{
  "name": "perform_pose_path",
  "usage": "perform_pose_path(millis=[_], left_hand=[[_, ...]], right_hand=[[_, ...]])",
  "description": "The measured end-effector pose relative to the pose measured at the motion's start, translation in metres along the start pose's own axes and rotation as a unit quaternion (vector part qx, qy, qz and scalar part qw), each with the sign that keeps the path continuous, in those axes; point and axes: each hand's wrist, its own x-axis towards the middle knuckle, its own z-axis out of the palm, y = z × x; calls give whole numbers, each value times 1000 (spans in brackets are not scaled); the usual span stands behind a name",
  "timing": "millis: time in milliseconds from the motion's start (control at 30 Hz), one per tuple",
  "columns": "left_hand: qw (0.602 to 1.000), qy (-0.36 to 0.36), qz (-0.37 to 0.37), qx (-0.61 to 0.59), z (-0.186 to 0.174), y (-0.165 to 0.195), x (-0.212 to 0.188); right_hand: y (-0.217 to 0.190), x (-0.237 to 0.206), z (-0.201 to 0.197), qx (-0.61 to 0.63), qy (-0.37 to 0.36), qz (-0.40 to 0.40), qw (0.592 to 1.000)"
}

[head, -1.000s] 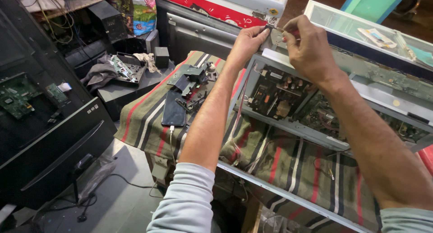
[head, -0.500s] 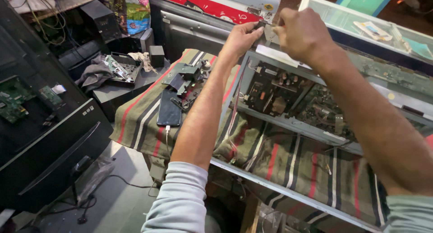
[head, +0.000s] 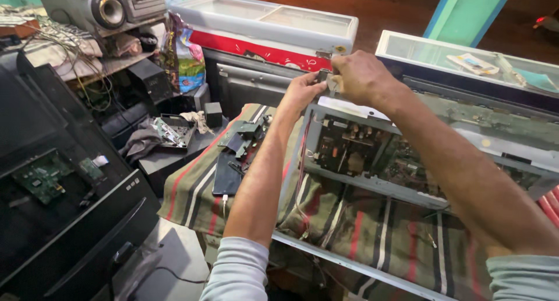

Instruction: The person works at a cluttered repair bench, first prying along the edge of a flat-screen TV's bezel, then lifting the screen panel out of its frame and setting the frame aside. They then use a screwdriver to unscrew and remove components from the exposed internal chassis, handling small boards and parts.

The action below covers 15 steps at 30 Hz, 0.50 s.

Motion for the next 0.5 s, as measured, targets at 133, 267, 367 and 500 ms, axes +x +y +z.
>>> perform_pose_path(millis=[133, 267, 367, 500], left_hand=[[1000, -11, -12, -15, -1, 0, -1], [1000, -27, 4, -15, -3, -1, -2], [1000, -14, -21, -5, -3, 0, -3], [1000, -11, -26, 8, -2, 2, -4]], right_hand=[[4, 3, -1, -6, -15, -30, 999], [6, 5, -4, -5, -26, -49, 998], [2, 3, -7, 0, -21, -67, 998], [-8, -2, -13, -37, -43, -18, 998]])
